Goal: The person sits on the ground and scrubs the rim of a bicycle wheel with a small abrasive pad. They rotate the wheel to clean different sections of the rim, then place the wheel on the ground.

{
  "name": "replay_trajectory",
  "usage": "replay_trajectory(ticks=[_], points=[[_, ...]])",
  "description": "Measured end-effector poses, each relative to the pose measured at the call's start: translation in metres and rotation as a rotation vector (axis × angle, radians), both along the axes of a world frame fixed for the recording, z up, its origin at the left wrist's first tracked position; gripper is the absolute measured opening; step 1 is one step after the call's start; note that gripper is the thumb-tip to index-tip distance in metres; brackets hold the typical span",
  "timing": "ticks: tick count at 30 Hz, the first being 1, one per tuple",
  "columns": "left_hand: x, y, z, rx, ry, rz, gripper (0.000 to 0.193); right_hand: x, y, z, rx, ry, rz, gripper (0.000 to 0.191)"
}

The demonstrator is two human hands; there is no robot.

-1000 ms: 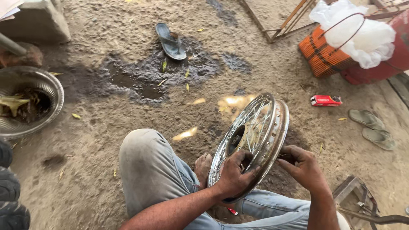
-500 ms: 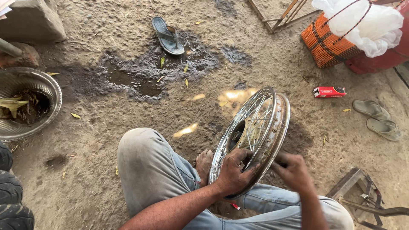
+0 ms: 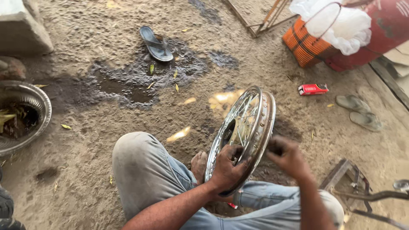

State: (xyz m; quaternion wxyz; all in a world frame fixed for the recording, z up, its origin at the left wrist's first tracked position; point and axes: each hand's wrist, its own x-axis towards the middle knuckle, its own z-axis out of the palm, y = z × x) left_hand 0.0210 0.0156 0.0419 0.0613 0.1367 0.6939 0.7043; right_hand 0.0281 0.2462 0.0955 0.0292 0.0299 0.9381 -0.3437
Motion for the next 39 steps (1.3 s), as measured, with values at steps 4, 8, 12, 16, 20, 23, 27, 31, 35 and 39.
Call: replay_trajectory(ticks=[4, 8, 12, 16, 20, 23, 27, 31, 35, 39], points=[[0.000, -0.003, 0.002, 0.121, -0.153, -0.088, 0.033, -0.015, -0.012, 0.046, 0.079, -0.230, 0.032, 0.021], [0.001, -0.006, 0.000, 0.078, -0.030, -0.037, 0.030, 0.010, -0.031, -0.001, -0.133, -0.122, -0.030, 0.020], [-0.003, -0.005, 0.000, 0.024, 0.002, -0.036, 0.028, 0.051, -0.054, -0.090, -0.305, 0.094, -0.201, 0.016], [-0.007, 0.001, 0.005, 0.084, -0.133, -0.064, 0.029, 0.059, -0.076, -0.119, -0.389, 0.045, -0.283, 0.039], [-0.006, -0.002, 0.006, 0.038, -0.238, -0.087, 0.041, 0.051, -0.053, -0.086, -0.488, 0.066, -0.290, 0.024], [-0.004, -0.010, 0.002, -0.025, -0.274, -0.227, 0.052, 0.046, -0.033, -0.030, 0.076, 0.086, -0.286, 0.023], [-0.007, -0.014, -0.001, 0.007, -0.347, -0.316, 0.070, 0.041, -0.032, -0.008, 0.140, -0.145, -0.164, 0.021], [-0.010, -0.012, -0.002, 0.054, -0.307, -0.305, 0.070, 0.031, -0.032, -0.036, 0.352, -0.078, 0.008, 0.020], [-0.014, -0.009, -0.001, -0.092, -0.166, -0.188, 0.066, 0.026, -0.008, -0.038, 0.390, -0.132, -0.004, 0.026], [-0.021, -0.006, -0.001, -0.098, -0.172, -0.215, 0.064, 0.023, 0.002, -0.026, 0.198, -0.121, -0.203, 0.031]])
